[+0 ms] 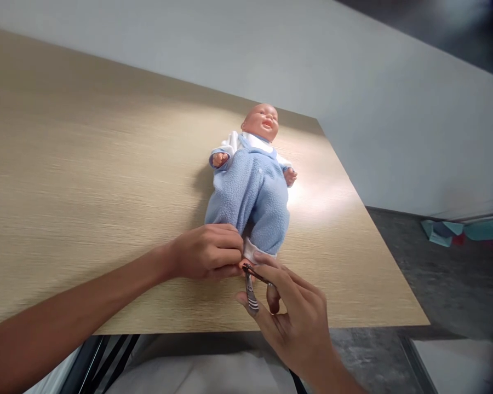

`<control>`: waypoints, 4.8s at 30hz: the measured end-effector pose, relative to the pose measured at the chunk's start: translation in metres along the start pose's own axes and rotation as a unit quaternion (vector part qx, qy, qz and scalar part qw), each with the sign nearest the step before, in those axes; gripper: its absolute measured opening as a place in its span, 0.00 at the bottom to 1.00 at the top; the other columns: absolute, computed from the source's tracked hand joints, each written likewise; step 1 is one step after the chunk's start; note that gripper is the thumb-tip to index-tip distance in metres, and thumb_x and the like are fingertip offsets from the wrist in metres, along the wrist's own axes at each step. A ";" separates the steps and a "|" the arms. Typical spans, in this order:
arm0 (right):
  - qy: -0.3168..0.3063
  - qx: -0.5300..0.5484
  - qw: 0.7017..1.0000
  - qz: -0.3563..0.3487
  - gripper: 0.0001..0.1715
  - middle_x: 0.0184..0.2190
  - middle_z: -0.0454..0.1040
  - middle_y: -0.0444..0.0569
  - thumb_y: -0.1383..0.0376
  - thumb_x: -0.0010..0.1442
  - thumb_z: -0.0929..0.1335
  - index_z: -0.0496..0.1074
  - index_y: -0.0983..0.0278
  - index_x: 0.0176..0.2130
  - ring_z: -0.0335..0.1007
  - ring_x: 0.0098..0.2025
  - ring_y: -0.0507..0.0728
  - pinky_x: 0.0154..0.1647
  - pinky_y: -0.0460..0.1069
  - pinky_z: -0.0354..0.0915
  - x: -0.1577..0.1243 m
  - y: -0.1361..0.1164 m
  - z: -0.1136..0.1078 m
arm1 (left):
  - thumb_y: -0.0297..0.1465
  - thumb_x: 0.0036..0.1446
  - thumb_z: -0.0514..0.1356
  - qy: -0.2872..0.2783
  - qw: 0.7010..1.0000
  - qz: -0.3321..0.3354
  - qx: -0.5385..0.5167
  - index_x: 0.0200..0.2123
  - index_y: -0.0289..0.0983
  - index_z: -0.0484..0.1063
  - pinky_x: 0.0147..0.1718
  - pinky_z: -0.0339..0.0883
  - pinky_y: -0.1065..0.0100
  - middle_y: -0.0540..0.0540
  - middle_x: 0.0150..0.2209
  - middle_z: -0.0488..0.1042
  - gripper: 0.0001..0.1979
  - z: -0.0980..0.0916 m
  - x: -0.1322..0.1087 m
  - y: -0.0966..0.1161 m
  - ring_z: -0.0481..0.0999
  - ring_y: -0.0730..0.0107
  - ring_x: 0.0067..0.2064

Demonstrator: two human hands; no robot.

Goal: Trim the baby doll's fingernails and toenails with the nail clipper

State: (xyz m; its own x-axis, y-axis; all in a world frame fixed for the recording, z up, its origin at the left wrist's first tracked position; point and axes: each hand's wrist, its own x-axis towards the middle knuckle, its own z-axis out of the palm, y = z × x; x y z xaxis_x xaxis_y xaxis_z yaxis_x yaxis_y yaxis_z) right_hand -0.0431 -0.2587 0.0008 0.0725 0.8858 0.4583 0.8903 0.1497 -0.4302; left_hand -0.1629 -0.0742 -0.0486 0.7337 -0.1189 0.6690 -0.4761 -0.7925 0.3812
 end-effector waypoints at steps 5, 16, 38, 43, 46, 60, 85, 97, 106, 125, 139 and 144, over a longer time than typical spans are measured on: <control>-0.002 -0.028 1.000 -0.013 0.16 0.44 0.81 0.54 0.59 0.67 0.69 0.71 0.67 0.50 0.78 0.54 0.60 0.53 0.51 0.76 0.001 -0.002 -0.001 | 0.29 0.69 0.54 0.001 1.000 -0.005 0.009 0.29 0.35 0.72 0.40 0.75 0.63 0.42 0.31 0.78 0.14 0.001 0.000 0.001 0.78 0.66 0.35; 0.005 -0.053 0.999 -0.010 0.15 0.46 0.81 0.53 0.60 0.66 0.70 0.71 0.66 0.49 0.76 0.56 0.59 0.54 0.49 0.74 0.007 -0.007 0.003 | 0.33 0.71 0.51 0.008 1.000 -0.005 0.018 0.33 0.34 0.75 0.38 0.74 0.62 0.40 0.35 0.79 0.18 0.001 -0.001 0.001 0.76 0.64 0.36; -0.024 -0.124 0.992 -0.012 0.05 0.40 0.82 0.51 0.63 0.70 0.63 0.67 0.63 0.42 0.78 0.52 0.63 0.45 0.50 0.75 0.014 -0.019 0.008 | 0.28 0.66 0.58 0.083 0.996 -0.002 -0.006 0.31 0.34 0.73 0.38 0.77 0.62 0.40 0.33 0.80 0.10 0.006 -0.002 0.002 0.79 0.65 0.35; -0.047 -0.124 0.991 0.001 0.03 0.41 0.81 0.49 0.65 0.69 0.62 0.65 0.61 0.40 0.78 0.52 0.63 0.42 0.50 0.74 0.016 -0.023 0.008 | 0.27 0.65 0.58 0.097 0.995 -0.003 0.000 0.30 0.35 0.71 0.38 0.77 0.63 0.42 0.31 0.80 0.09 0.006 -0.001 0.002 0.80 0.65 0.35; -0.078 -0.125 0.989 0.009 0.06 0.36 0.80 0.47 0.67 0.67 0.61 0.63 0.60 0.36 0.78 0.52 0.63 0.37 0.49 0.71 0.017 -0.024 0.007 | 0.25 0.64 0.58 0.103 0.995 0.004 0.002 0.29 0.34 0.70 0.37 0.77 0.63 0.41 0.30 0.79 0.09 0.006 0.000 0.001 0.80 0.64 0.34; -0.100 -0.145 0.984 0.022 0.08 0.30 0.76 0.44 0.71 0.65 0.59 0.63 0.59 0.36 0.78 0.48 0.61 0.33 0.49 0.67 0.019 -0.026 0.018 | 0.28 0.69 0.48 0.091 0.996 0.015 0.006 0.32 0.35 0.70 0.39 0.78 0.62 0.39 0.33 0.80 0.15 0.007 -0.003 -0.002 0.81 0.64 0.38; 0.021 -0.111 0.993 -0.037 0.20 0.58 0.73 0.62 0.62 0.68 0.66 0.67 0.69 0.56 0.74 0.59 0.59 0.51 0.50 0.74 -0.022 0.008 0.019 | 0.35 0.61 0.62 -0.115 0.967 -0.072 0.214 0.43 0.39 0.74 0.67 0.49 0.40 0.41 0.57 0.74 0.09 -0.031 -0.001 0.005 0.62 0.46 0.67; -0.020 -0.166 0.975 -0.146 0.13 0.47 0.81 0.59 0.60 0.69 0.63 0.69 0.66 0.46 0.81 0.41 0.59 0.37 0.50 0.72 0.003 0.020 0.010 | 0.38 0.61 0.62 -0.128 0.964 -0.125 0.195 0.52 0.39 0.73 0.69 0.35 0.34 0.38 0.65 0.67 0.17 -0.021 -0.009 0.011 0.50 0.41 0.73; -0.016 -0.058 0.968 -0.244 0.17 0.38 0.79 0.57 0.55 0.70 0.63 0.69 0.64 0.37 0.74 0.38 0.59 0.39 0.54 0.69 0.020 0.041 0.018 | 0.40 0.58 0.65 -0.101 0.964 -0.133 0.209 0.53 0.37 0.72 0.68 0.37 0.32 0.35 0.73 0.51 0.23 -0.011 -0.013 0.006 0.47 0.36 0.73; -0.028 -0.063 0.959 -0.273 0.15 0.35 0.78 0.52 0.57 0.70 0.65 0.68 0.63 0.33 0.68 0.36 0.57 0.34 0.52 0.62 0.015 0.051 0.025 | 0.37 0.59 0.63 -0.089 0.968 -0.127 0.200 0.49 0.36 0.74 0.67 0.38 0.31 0.31 0.70 0.56 0.16 -0.010 -0.011 0.008 0.50 0.34 0.72; -0.021 -0.070 0.950 -0.303 0.14 0.32 0.78 0.53 0.58 0.64 0.72 0.67 0.64 0.35 0.71 0.36 0.58 0.32 0.52 0.63 0.018 0.052 0.027 | 0.39 0.60 0.61 -0.091 0.964 -0.129 0.213 0.50 0.38 0.73 0.67 0.37 0.34 0.33 0.70 0.57 0.17 -0.008 -0.013 0.007 0.48 0.39 0.73; -0.017 -0.065 0.950 -0.305 0.09 0.33 0.79 0.53 0.69 0.60 0.73 0.68 0.65 0.37 0.73 0.37 0.59 0.33 0.53 0.63 0.016 0.053 0.027 | 0.39 0.60 0.61 -0.092 0.964 -0.129 0.213 0.50 0.37 0.73 0.68 0.36 0.34 0.33 0.70 0.58 0.18 -0.009 -0.013 0.007 0.49 0.38 0.73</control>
State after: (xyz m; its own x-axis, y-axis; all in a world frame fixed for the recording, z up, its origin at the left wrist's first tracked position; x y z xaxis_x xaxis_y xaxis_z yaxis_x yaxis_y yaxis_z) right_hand -0.0067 -0.2244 -0.0359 -0.4875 0.6653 0.5655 0.8100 0.5864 0.0085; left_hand -0.1796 -0.0726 -0.0490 0.8933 0.0413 0.4476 -0.0536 -0.9789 0.1973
